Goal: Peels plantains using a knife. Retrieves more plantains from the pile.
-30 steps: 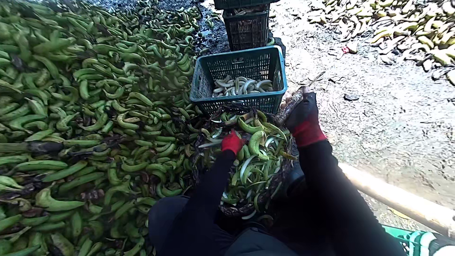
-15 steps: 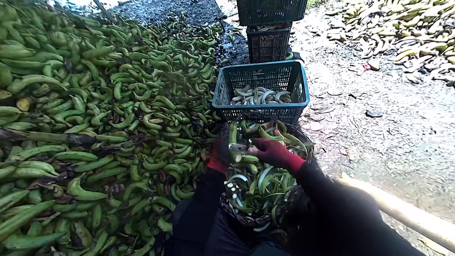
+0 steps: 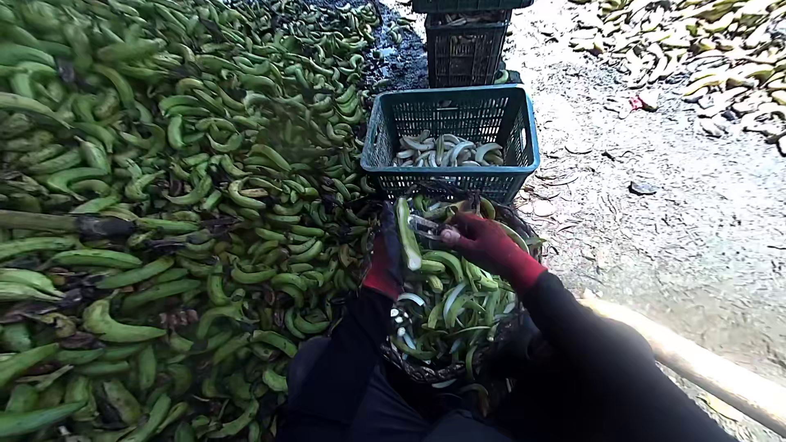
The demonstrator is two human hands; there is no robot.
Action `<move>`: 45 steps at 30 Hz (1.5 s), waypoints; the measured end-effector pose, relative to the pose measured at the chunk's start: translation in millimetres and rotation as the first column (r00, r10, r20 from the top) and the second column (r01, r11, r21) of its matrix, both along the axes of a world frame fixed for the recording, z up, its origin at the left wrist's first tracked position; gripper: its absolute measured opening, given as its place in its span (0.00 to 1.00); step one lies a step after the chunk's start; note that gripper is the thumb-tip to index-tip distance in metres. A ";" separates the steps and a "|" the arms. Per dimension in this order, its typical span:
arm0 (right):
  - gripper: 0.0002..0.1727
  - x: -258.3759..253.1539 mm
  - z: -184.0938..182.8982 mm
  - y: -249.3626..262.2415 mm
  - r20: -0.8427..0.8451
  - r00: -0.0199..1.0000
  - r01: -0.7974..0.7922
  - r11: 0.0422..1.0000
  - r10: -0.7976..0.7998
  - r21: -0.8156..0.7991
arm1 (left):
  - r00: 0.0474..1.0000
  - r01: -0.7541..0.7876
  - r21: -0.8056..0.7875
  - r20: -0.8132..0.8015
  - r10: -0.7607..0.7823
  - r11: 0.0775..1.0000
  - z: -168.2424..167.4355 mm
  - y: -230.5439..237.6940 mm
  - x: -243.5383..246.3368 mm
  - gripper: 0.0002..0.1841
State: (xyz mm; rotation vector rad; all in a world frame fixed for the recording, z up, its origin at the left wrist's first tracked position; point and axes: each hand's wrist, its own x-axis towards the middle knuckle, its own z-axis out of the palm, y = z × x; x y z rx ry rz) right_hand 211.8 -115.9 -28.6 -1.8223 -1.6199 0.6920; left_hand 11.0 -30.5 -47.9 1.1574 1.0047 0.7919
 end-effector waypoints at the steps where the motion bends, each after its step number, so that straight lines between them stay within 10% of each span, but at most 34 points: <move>1: 0.29 -6.4 -1.0 -1.4 0.000 0.994 -0.111 0.993 0.111 -0.027 | 0.997 0.028 0.041 0.065 -0.030 0.999 1.4 5.0 -3.2 0.31; 4: 0.29 -11.9 -12.3 2.6 0.139 0.982 -0.131 0.991 0.129 0.000 | 0.975 0.060 -0.037 0.215 -0.051 0.997 6.3 -5.6 -1.0 0.25; 11: 0.32 13.2 -10.4 12.1 0.193 0.899 0.359 0.915 -0.392 0.183 | 0.961 0.276 -0.180 0.073 -0.267 0.944 -13.1 -11.8 14.1 0.28; 18: 0.28 -38.5 -11.2 -7.3 0.111 0.994 -0.007 1.000 0.010 -0.030 | 0.963 -0.206 0.205 -0.131 0.236 0.957 -14.2 8.5 5.0 0.32; 21: 0.32 -28.7 -14.1 3.1 0.214 0.976 0.040 0.999 -0.040 0.006 | 0.947 -0.013 0.252 -0.307 0.093 0.968 -7.9 -10.1 2.3 0.24; 27: 0.32 2.3 -26.0 8.8 0.206 0.942 0.247 0.964 -0.264 0.101 | 0.961 0.235 -0.099 -0.124 -0.246 0.967 -4.8 -17.6 11.4 0.25; 35: 0.33 -44.3 -9.4 -5.7 0.368 0.923 0.090 0.993 -0.110 0.071 | 0.855 -0.093 0.339 -0.454 0.250 0.936 -15.7 -2.6 1.8 0.34; 40: 0.33 -15.9 -18.4 5.3 0.266 0.952 0.120 0.984 -0.152 0.134 | 0.992 0.005 0.220 -0.124 0.023 0.975 2.2 -24.2 8.6 0.27; 45: 0.31 -11.0 -15.5 5.9 0.323 0.926 0.160 0.979 -0.194 0.128 | 0.884 0.207 0.258 -0.462 -0.068 0.944 18.3 -25.0 5.5 0.24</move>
